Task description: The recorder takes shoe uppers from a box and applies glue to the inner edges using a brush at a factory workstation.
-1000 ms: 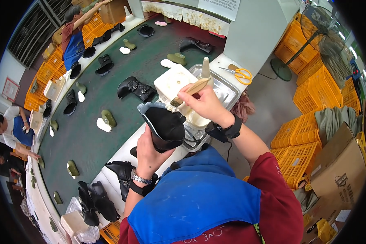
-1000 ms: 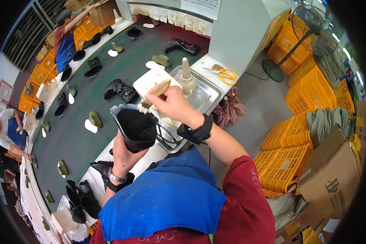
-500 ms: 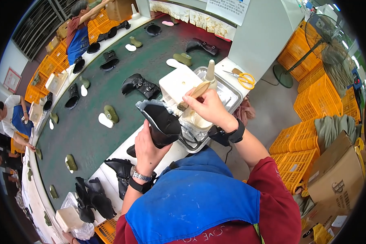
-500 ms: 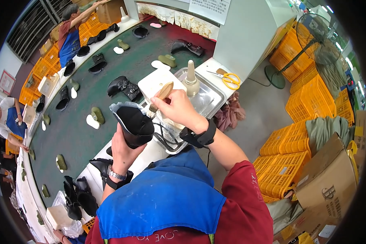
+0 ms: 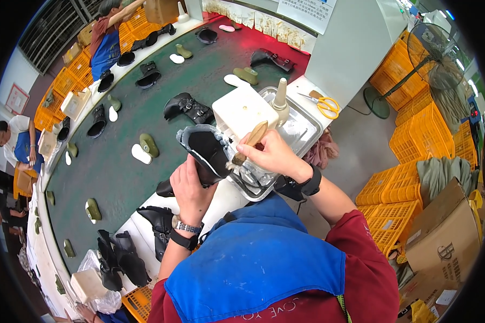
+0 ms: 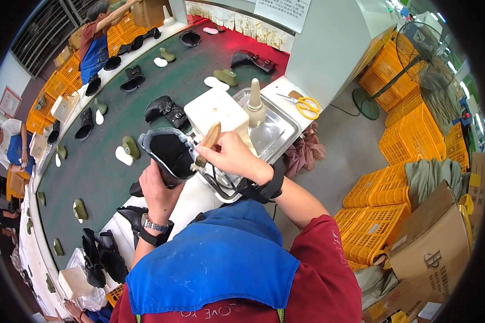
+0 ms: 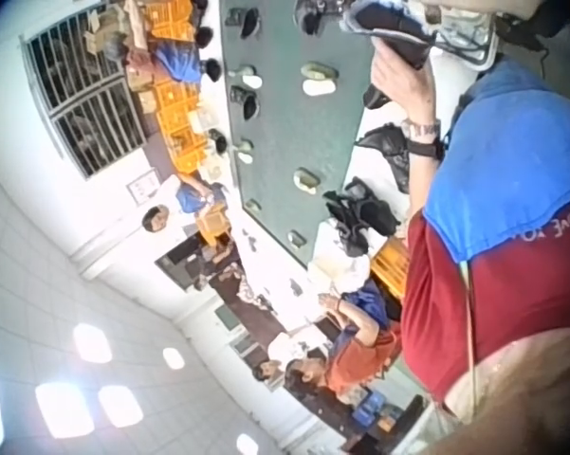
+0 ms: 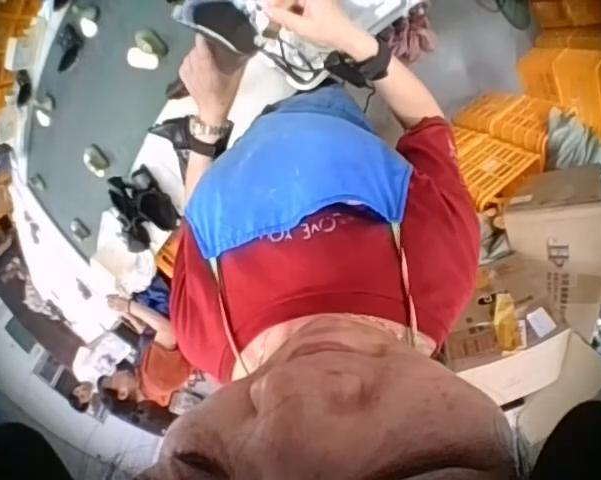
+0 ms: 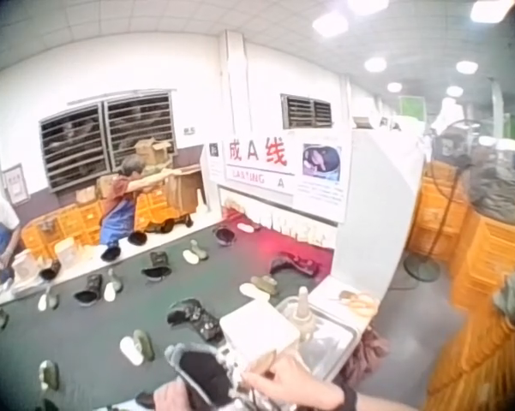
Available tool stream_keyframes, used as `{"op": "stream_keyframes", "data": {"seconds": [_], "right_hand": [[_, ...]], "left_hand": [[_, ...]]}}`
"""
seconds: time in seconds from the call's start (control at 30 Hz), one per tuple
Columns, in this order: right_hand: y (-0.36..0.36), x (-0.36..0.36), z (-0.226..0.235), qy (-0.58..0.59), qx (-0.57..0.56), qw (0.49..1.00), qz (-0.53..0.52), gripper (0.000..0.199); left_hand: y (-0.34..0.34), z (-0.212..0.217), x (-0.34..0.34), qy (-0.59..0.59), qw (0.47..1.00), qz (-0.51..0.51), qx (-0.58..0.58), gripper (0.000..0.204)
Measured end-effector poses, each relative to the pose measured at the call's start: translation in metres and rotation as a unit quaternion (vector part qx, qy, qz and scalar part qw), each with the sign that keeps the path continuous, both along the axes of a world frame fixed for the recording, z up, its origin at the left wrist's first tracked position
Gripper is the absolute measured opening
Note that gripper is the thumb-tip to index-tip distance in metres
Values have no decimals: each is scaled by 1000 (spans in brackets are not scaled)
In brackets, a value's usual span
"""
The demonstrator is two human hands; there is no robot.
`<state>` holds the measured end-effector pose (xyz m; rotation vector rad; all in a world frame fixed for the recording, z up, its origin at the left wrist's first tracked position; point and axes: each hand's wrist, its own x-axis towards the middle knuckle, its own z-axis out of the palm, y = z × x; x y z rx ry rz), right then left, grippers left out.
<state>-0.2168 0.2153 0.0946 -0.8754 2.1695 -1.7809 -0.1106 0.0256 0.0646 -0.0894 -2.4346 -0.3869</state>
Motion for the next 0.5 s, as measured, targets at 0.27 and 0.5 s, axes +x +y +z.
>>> {"op": "stream_keyframes", "data": {"seconds": [0.27,0.5], "right_hand": [[0,-6,-12,7,-16,998,-64,21],[-3,-10,-22,61,-99,986,-118,14]], "left_hand": [[-1,-2,2,-42,998,-19,34,89],[0,-4,5,-27,996,-59,65,90]]}}
